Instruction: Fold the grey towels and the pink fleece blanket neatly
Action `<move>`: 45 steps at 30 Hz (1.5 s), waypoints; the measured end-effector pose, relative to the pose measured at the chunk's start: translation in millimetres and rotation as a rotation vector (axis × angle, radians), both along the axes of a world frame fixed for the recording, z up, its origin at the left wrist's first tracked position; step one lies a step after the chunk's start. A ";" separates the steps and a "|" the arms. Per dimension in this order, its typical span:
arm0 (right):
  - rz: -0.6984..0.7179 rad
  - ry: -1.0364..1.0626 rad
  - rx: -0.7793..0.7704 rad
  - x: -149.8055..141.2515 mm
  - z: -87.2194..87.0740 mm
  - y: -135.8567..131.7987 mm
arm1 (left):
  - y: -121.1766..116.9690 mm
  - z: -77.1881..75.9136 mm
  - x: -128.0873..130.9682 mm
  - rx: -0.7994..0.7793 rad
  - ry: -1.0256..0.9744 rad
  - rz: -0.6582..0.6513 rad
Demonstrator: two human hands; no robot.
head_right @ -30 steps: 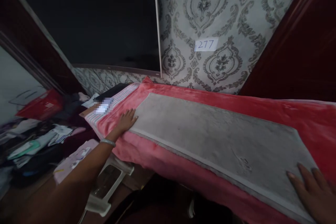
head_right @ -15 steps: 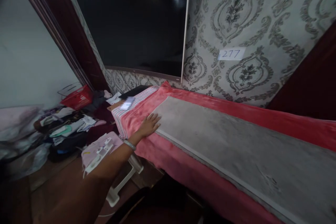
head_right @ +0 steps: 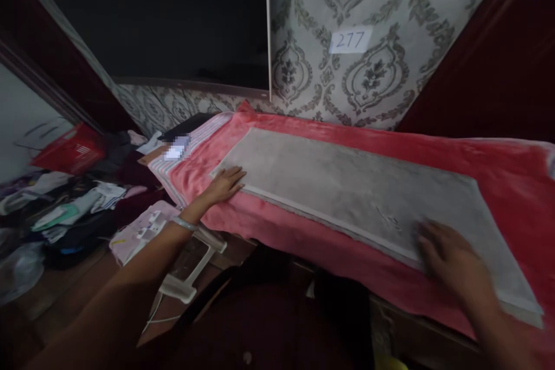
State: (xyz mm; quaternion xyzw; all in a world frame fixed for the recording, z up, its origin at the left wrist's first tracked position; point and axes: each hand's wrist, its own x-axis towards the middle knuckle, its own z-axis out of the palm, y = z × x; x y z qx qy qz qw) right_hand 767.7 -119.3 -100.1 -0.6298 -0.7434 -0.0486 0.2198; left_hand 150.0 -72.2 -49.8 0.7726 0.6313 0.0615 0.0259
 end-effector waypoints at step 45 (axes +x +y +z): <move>0.353 -0.057 0.312 -176.8 -26.2 10.6 | 15.7 -26.6 -15.3 0.326 -0.065 -0.194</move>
